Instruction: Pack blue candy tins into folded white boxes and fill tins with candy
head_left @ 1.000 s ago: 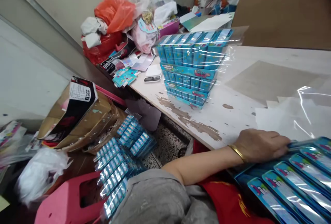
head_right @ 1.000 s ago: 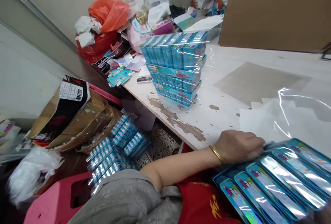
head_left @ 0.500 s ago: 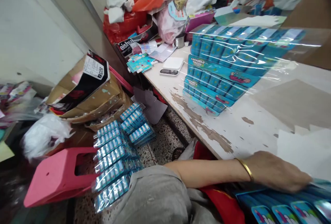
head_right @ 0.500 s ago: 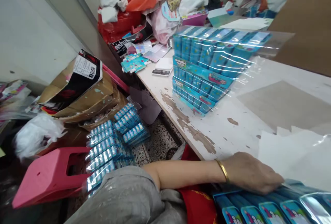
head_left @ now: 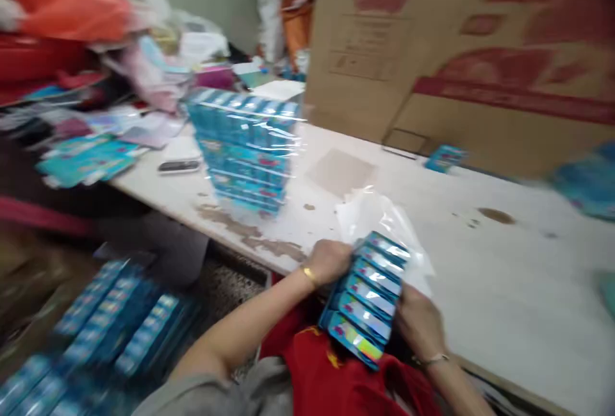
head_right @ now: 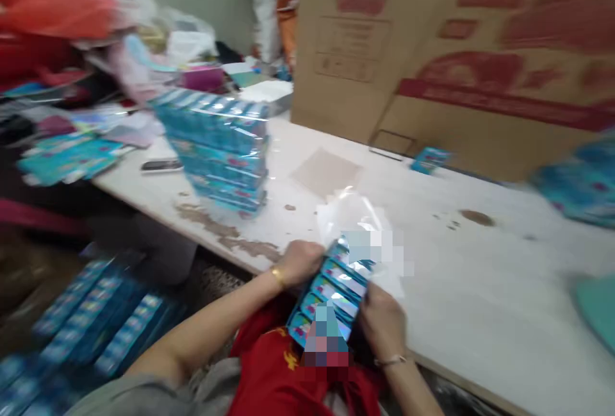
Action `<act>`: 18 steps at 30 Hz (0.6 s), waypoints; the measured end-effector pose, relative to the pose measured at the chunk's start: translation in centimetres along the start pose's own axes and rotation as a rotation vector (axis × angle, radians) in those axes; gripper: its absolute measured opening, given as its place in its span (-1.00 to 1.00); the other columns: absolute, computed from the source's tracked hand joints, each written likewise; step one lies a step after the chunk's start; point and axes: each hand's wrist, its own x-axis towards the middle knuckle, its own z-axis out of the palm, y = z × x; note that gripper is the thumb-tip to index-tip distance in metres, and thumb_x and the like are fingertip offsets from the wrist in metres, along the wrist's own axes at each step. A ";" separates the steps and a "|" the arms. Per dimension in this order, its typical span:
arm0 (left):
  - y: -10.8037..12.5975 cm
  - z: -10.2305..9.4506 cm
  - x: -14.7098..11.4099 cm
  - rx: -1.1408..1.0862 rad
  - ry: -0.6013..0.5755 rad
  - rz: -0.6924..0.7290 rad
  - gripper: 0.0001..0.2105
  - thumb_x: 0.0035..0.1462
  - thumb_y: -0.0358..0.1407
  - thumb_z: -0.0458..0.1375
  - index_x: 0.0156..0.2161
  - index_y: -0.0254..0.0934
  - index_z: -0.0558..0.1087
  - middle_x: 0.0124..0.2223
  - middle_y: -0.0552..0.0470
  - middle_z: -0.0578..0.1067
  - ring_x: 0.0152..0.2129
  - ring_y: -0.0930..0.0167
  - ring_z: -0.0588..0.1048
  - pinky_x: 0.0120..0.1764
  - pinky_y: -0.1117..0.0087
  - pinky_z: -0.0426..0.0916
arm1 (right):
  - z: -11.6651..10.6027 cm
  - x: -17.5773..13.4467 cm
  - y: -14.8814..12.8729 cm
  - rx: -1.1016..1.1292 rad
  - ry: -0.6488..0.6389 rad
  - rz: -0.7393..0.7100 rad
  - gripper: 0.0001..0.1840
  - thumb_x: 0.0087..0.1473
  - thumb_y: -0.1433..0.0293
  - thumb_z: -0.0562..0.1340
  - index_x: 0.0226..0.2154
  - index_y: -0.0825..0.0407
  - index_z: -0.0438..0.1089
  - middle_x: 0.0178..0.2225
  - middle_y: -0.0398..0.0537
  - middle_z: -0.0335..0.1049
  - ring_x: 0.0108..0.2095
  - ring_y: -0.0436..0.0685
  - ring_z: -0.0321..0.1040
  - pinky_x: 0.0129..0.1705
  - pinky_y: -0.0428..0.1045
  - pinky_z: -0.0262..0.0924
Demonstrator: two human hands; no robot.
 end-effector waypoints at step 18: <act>0.7 -1.4 -11.8 -0.018 -0.198 0.367 -0.90 0.09 -0.42 0.03 -0.39 -0.24 0.38 -0.46 0.05 0.48 -0.53 0.42 0.39 -0.41 0.38 0.11 | -2.7 -6.3 0.1 0.227 -0.331 -0.312 -0.71 0.08 0.47 0.04 -0.62 0.02 0.27 -0.54 -0.09 0.42 -0.51 0.04 0.31 -0.44 -0.05 -0.09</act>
